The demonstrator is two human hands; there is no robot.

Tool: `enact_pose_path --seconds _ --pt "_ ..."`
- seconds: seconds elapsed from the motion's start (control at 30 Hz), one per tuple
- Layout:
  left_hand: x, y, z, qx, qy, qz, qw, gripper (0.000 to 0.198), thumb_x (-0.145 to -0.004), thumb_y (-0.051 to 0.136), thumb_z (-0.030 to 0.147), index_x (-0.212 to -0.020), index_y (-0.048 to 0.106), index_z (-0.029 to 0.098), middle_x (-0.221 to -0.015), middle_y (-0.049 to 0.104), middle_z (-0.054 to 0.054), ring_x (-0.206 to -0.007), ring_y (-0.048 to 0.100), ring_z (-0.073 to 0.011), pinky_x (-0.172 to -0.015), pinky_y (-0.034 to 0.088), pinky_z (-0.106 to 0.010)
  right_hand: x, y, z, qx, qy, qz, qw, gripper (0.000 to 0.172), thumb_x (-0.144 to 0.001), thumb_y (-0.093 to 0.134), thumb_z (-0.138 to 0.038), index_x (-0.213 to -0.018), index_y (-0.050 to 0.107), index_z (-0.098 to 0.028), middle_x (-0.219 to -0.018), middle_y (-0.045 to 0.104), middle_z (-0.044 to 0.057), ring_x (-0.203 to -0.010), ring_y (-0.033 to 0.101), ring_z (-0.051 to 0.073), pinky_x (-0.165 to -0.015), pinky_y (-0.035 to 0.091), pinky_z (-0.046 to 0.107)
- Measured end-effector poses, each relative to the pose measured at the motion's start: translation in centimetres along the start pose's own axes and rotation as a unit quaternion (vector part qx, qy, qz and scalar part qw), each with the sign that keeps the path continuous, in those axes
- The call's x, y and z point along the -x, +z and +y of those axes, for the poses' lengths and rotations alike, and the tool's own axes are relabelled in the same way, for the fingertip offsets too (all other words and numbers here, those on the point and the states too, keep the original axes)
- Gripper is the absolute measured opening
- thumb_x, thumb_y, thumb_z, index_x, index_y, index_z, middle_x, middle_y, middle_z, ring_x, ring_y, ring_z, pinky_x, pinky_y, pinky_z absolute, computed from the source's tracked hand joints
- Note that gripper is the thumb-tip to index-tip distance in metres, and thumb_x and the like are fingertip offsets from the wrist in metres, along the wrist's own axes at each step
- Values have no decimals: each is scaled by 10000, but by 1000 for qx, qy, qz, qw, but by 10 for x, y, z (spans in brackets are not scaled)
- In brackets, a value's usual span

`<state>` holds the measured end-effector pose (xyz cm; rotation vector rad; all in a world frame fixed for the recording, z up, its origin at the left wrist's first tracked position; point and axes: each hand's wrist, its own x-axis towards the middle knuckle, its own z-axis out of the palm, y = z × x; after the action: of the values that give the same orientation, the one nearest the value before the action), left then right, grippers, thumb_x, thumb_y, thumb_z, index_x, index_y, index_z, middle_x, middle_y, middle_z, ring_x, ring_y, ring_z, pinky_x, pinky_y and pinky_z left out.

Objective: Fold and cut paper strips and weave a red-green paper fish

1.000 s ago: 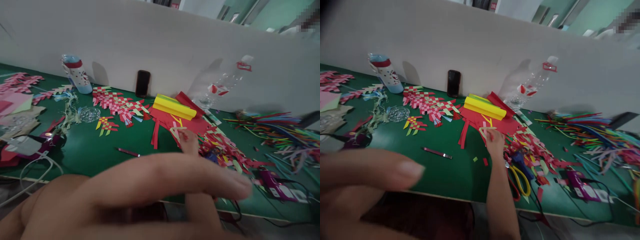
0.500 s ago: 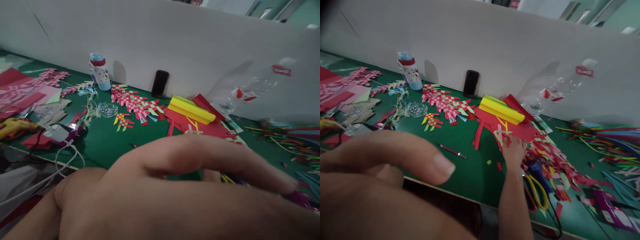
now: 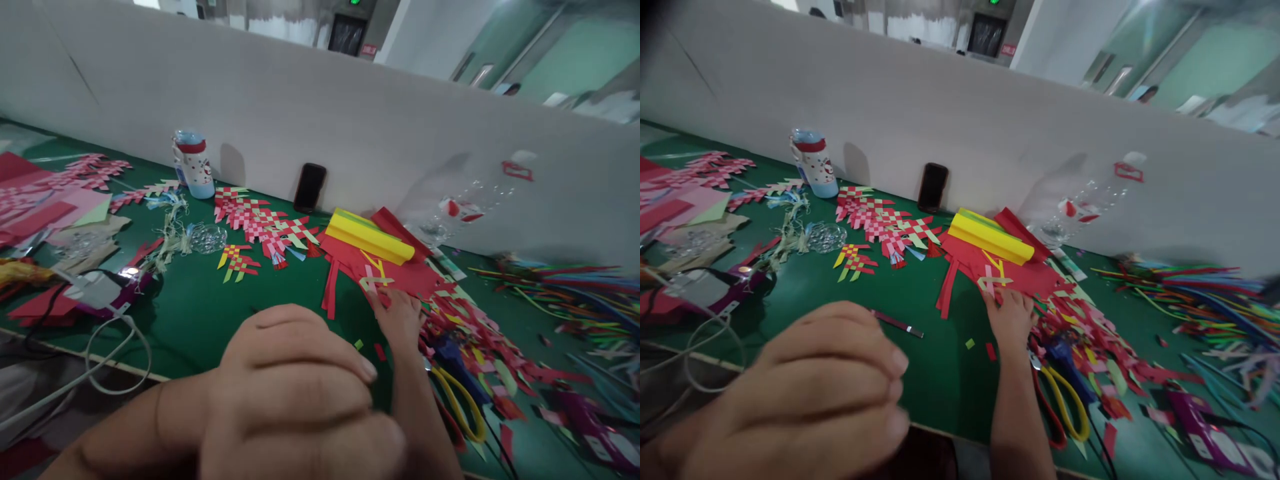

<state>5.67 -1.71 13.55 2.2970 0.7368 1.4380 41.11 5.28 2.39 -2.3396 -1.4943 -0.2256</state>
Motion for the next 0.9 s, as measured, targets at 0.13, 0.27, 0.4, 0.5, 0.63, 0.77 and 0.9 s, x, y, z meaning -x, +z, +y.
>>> enact_pose_path --seconds 0.13,0.27,0.4,0.5,0.63,0.77,0.9 --pt "-56 49 -37 64 193 -34 978 224 -871 458 82 -895 669 151 -764 722 -40 -818 690 -158 -748 575 -302 1 -3 -2 5 10 -1 1000 272 -868 524 -436 -883 685 -218 -1037 670 89 -1062 479 310 -850 340 431" --pt "-41 82 -67 27 196 -27 980 212 -821 468 39 -847 645 154 -763 715 -46 -778 683 -157 -706 558 -299 0 -5 0 8 22 -5 1000 237 -875 520 -387 -839 682 -218 -1002 682 64 -1035 490 279 -813 335 380" --pt "-23 96 -96 -1 188 -57 981 231 -823 454 28 -823 637 168 -750 704 -39 -768 678 -154 -698 550 -289 0 -8 1 22 47 -3 999 222 -891 505 -371 -867 672 -227 -1041 680 55 -1067 486 268 -790 327 372" --pt "-15 104 -112 7 164 -55 985 242 -829 448 36 -839 641 184 -766 704 -40 -763 668 -157 -699 554 -295 -1 -10 3 45 74 1 996 219 -901 495 -358 -881 671 -228 -1054 674 61 -1077 482 267 -812 328 388" --pt "-8 107 -123 45 124 -38 991 295 -820 437 -7 -875 654 184 -768 704 -38 -783 669 -157 -709 558 -290 -1 -16 12 80 116 18 990 242 -912 462 -333 -909 673 -216 -1080 651 95 -1101 468 294 -862 327 451" --pt "-7 104 -125 73 78 -27 994 314 -840 417 -13 -873 666 176 -777 694 -46 -778 663 -144 -692 554 -267 1 -24 22 91 126 25 988 258 -878 502 -315 -1036 661 -188 -1167 602 152 -1117 463 352 -866 346 517" --pt "-9 102 -123 89 59 -39 993 322 -845 404 -9 -869 669 173 -769 686 -40 -766 663 -136 -684 552 -256 -14 -27 20 58 48 5 997 354 -840 556 -345 -1170 617 -232 -1268 568 124 -1158 463 345 -882 393 481"
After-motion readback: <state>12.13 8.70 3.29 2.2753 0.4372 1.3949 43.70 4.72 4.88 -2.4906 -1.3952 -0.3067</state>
